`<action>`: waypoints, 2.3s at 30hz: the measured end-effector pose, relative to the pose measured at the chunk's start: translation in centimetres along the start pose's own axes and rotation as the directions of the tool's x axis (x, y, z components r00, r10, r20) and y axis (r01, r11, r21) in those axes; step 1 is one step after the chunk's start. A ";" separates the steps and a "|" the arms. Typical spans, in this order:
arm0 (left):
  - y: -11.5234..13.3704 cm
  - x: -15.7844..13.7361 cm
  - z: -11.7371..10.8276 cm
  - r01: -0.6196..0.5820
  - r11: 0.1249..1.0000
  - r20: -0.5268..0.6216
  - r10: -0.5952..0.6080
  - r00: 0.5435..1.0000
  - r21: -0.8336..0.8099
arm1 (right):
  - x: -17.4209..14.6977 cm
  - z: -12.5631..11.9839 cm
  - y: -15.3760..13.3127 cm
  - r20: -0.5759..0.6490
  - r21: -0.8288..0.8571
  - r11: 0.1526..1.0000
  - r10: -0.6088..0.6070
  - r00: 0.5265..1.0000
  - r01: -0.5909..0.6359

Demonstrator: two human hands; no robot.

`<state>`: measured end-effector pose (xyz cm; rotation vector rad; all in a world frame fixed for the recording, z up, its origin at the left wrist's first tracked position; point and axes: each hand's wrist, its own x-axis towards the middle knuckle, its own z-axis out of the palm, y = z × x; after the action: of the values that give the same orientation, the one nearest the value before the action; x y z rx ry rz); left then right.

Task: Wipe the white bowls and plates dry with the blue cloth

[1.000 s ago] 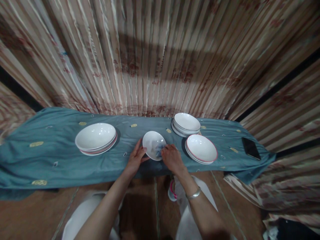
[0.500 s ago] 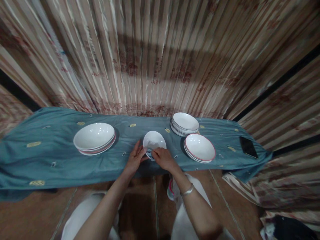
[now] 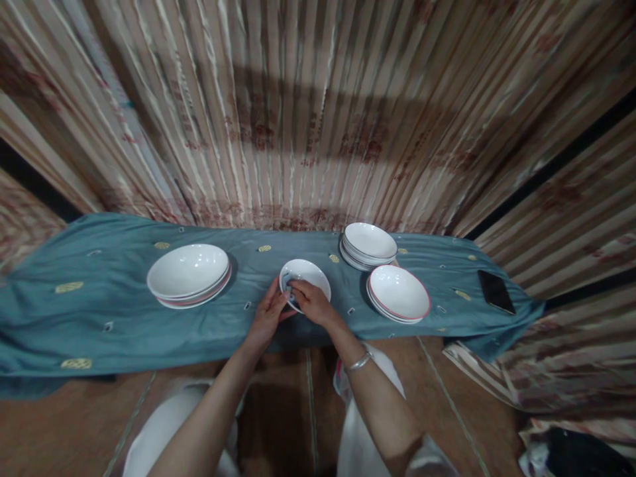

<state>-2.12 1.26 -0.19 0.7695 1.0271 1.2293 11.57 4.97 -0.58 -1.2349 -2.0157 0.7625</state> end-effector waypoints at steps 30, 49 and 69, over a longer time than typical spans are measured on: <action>0.1 0.1 -0.2 0.024 0.999 0.000 -0.024 1.000 0.023 | -1.3 -3.2 -1.2 0.050 -0.591 0.803 0.135 0.990 -0.080; 0.6 -0.1 0.3 0.014 0.998 0.007 -0.014 1.000 0.066 | -2.5 -3.6 0.8 0.249 0.255 0.966 -0.023 0.968 -0.043; 0.6 -0.3 0.8 -0.018 0.988 0.077 0.006 0.997 0.152 | 0.2 -2.0 -1.9 -0.254 -0.017 0.997 -0.083 0.964 0.081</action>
<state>-1.60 1.12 0.71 0.9353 1.0631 1.1318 12.00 4.67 2.11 -1.1800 -1.8475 0.5278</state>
